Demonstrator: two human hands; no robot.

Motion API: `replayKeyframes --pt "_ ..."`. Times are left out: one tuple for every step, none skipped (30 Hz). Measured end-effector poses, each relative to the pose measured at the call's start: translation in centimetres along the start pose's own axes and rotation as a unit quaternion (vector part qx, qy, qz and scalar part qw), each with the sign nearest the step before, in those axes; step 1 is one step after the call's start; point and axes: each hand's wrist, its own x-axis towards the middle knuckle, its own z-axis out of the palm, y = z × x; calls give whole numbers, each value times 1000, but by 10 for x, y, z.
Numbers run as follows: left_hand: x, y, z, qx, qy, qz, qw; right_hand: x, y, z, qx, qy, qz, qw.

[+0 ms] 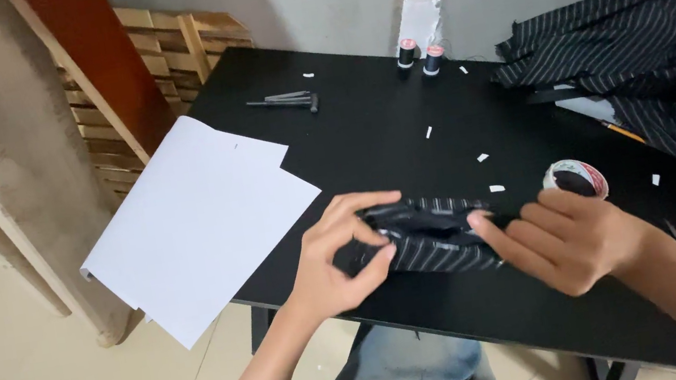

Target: Trimming and finishing a small striped fabric pouch on a workbench

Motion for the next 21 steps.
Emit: replayKeyframes --pt "-4 2 1 -1 -1 21 1000 2 -3 -4 3 -10 -7 1000" --pt "-7 4 1 -2 -2 41 999 4 -5 -8 7 -20 -14 1000" --pt "-10 6 2 -4 -3 40 999 4 -7 -10 8 -22 -13 1000" --pt "-13 7 3 5 -5 44 999 5 -8 -12 5 -13 -22 1000" --pt "-15 8 3 14 -8 48 999 6 -9 -13 1 -3 -31 1000" --pt "-17 9 4 13 -7 47 999 7 -10 -16 2 -4 -31 1000" --pt "-20 9 4 18 -13 47 999 9 -11 -19 5 -12 -35 999" --pt "-22 9 5 22 -19 46 999 11 -13 -22 9 -21 -39 999" --pt "-26 7 6 20 -19 45 999 14 -14 -24 10 -23 -39 999" --pt "-29 5 7 29 -25 56 998 17 -14 -27 12 -16 -28 999" --pt "-32 3 9 38 -32 67 997 20 -14 -30 14 -9 -17 1000" --pt "-32 4 8 36 -32 66 997 19 -14 -30 15 -11 -16 1000" --pt "-32 6 8 32 -36 80 996 18 -14 -31 16 -8 -15 1000" --pt "-32 8 7 28 -41 94 994 17 -13 -31 17 -5 -14 1000" --pt "-33 8 9 28 -41 93 994 16 -13 -31 18 -5 -13 1000" --pt "-33 8 10 25 -38 91 995 15 -12 -31 14 -9 -17 1000" --pt "-34 8 10 22 -34 88 995 14 -11 -32 10 -13 -22 1000" --pt "-34 7 11 22 -34 88 995 9 -11 -29 10 -13 -22 1000" --pt "-34 7 12 24 -28 86 996 5 -11 -27 14 -23 -18 999" --pt "-34 7 12 26 -22 83 996 0 -10 -25 19 -32 -15 999" --pt "-34 6 13 26 -22 83 996 -3 -10 -24 19 -32 -15 999"
